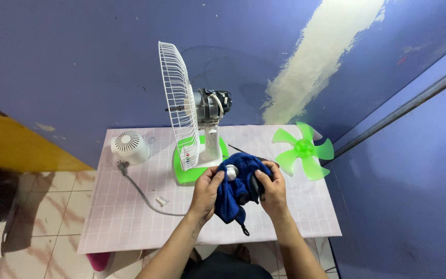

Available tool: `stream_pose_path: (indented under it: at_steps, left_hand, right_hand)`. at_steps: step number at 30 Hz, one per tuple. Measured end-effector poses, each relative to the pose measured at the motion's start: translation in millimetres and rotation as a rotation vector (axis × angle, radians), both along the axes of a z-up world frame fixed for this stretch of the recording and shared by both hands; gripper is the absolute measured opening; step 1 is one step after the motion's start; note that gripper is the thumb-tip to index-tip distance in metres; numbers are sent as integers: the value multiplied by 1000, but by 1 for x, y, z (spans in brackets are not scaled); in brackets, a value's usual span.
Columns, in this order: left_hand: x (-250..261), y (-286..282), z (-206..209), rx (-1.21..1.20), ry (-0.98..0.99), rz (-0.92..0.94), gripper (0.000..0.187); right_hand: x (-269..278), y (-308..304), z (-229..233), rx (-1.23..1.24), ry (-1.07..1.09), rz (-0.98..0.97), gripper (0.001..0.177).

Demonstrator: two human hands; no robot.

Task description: The person reassembles a disassembled electric fan on a table. They attach the rear motor housing to the fan head, secure it with a knob, and wipe the fan base with a cloth. The green fan blade remains detached on the table.

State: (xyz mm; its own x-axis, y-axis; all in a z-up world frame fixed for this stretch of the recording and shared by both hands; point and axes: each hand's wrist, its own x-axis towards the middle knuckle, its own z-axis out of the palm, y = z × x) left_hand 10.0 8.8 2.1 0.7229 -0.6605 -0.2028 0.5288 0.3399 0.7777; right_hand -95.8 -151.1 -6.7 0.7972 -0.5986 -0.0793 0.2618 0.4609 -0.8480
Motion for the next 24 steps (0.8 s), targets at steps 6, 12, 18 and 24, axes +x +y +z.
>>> stream_pose_path:
  at_steps: [6,12,18,24]
  left_hand:
    - [-6,-6,-10,123,-194,-13,25]
    - [-6,-8,-9,199,-299,11,32]
    - [-6,-2,-3,125,-141,-67,30]
    - [-10,3,7,46,-140,-60,31]
  right_hand:
    - [6,24,20,-509,71,106,22]
    - [13,30,-11,-385,199,98,19]
    - [16,21,-24,-130,102,47,17]
    - [16,18,-23,-59,59,82,16]
